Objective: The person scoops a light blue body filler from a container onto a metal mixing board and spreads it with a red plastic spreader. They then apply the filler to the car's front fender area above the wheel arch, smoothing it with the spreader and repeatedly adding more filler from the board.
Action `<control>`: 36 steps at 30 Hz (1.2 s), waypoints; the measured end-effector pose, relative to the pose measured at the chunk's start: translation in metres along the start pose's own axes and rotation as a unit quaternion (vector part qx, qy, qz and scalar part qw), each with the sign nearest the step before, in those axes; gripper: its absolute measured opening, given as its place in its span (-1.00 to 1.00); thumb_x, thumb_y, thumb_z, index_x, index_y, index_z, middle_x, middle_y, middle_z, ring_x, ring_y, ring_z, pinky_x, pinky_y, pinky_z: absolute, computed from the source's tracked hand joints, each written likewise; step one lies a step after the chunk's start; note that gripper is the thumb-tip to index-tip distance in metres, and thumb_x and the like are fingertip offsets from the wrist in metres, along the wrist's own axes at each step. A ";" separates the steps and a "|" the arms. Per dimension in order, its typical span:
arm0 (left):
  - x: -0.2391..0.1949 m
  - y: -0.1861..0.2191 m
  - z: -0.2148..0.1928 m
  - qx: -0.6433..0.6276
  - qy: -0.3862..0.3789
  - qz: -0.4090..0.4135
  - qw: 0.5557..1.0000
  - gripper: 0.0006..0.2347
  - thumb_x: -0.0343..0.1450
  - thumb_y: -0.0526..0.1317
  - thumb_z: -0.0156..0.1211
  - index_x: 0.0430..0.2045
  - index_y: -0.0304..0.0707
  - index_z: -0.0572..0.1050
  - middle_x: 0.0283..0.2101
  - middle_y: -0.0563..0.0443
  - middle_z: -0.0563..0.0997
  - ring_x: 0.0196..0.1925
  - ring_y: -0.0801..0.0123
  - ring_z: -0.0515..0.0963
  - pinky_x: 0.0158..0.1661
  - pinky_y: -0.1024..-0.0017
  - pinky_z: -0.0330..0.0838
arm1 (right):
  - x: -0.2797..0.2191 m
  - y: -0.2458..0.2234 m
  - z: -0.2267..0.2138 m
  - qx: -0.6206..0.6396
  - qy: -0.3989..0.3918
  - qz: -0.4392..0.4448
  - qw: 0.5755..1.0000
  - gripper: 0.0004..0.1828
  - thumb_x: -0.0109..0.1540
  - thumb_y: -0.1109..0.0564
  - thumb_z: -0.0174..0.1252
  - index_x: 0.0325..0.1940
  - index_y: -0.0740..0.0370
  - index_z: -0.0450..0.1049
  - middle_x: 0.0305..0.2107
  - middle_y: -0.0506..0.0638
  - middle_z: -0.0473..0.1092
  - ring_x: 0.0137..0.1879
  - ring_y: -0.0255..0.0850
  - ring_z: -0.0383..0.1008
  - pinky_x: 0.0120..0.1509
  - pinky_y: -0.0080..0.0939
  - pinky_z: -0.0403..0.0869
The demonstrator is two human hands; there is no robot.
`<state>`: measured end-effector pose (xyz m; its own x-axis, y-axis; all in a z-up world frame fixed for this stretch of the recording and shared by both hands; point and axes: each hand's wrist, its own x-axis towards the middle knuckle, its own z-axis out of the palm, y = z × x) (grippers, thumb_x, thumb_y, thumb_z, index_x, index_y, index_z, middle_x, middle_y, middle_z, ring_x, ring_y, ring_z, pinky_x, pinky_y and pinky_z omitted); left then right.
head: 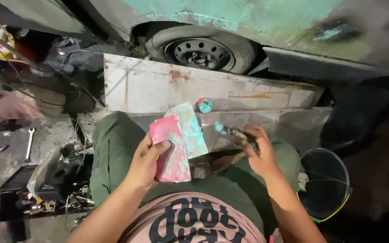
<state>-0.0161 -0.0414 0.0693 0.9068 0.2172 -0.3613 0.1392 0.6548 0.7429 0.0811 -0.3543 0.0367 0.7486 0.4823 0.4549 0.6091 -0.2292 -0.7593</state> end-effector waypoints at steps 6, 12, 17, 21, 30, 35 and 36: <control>0.003 -0.002 -0.021 0.082 0.039 0.030 0.995 -0.70 0.30 -0.34 0.23 -0.08 -0.30 0.50 -0.28 -0.04 0.55 -0.17 0.30 0.58 -0.11 0.20 0.56 | -0.012 0.098 0.020 0.037 -0.062 0.381 0.922 -0.61 0.43 0.27 -0.06 0.34 0.46 0.29 0.11 0.55 0.34 0.25 0.52 0.34 0.30 0.52 0.36; 0.008 0.006 -0.030 0.087 0.097 0.043 0.990 -0.72 0.33 -0.28 0.23 -0.09 -0.28 0.47 -0.30 -0.01 0.52 -0.19 0.32 0.56 -0.12 0.23 0.51 | -0.019 0.231 0.088 -0.005 -0.137 0.532 0.835 -0.53 0.31 -0.08 0.18 0.20 0.23 0.52 -0.25 0.28 0.57 -0.29 -0.07 0.67 -0.28 -0.11 0.63; 0.003 0.011 -0.049 0.076 0.162 -0.019 0.984 -0.62 0.35 -0.33 0.16 0.09 -0.34 0.44 -0.15 -0.13 0.57 -0.10 0.21 0.58 -0.07 0.19 0.49 | -0.002 0.268 0.126 -0.138 -0.199 0.567 0.787 -0.36 0.32 -0.22 -0.04 0.31 0.28 0.35 0.01 0.27 0.47 0.03 0.07 0.52 0.20 0.06 0.47; -0.001 0.027 -0.052 0.087 0.235 -0.108 0.962 -0.56 0.39 -0.35 0.08 0.23 -0.34 0.37 0.02 -0.21 0.53 0.00 -0.01 0.55 -0.08 0.10 0.47 | 0.011 0.286 0.150 -0.091 -0.169 0.650 0.736 -0.38 0.40 -0.02 -0.09 0.54 0.16 0.11 0.33 0.19 0.23 0.21 0.14 0.42 0.01 0.11 0.46; 0.012 0.027 -0.046 0.052 0.295 -0.106 0.948 -0.57 0.42 -0.39 0.02 0.25 -0.28 0.39 -0.03 -0.18 0.52 -0.06 0.06 0.51 -0.09 0.13 0.39 | -0.023 0.365 0.184 -0.097 -0.143 0.687 0.706 -0.35 0.39 -0.13 -0.04 0.54 0.10 0.17 0.34 0.15 0.29 0.24 0.15 0.45 0.08 0.08 0.49; 0.024 0.032 -0.025 0.047 0.335 -0.130 0.932 -0.52 0.39 -0.40 0.02 0.29 -0.31 0.36 0.07 -0.18 0.49 0.03 0.07 0.46 0.02 0.12 0.32 | -0.051 0.392 0.196 -0.075 -0.080 0.689 0.716 -0.65 0.27 -0.02 0.24 0.10 0.11 0.58 -0.10 0.07 0.59 -0.01 0.06 0.60 -0.02 0.03 0.54; 0.023 0.024 -0.035 0.036 0.323 -0.109 0.940 -0.53 0.38 -0.41 0.05 0.26 -0.33 0.39 0.03 -0.17 0.52 -0.02 0.12 0.47 0.02 0.17 0.34 | -0.066 0.408 0.202 -0.103 -0.059 0.677 0.726 -0.58 0.21 -0.06 0.30 0.08 0.16 0.56 -0.07 0.08 0.59 0.07 0.07 0.58 0.10 0.03 0.49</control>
<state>-0.0057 0.0048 0.0589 0.4269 0.4922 -0.7586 0.3412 0.6892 0.6392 0.2275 -0.3090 -0.3972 0.6771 -0.2378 -0.6965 -0.6303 -0.6758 -0.3821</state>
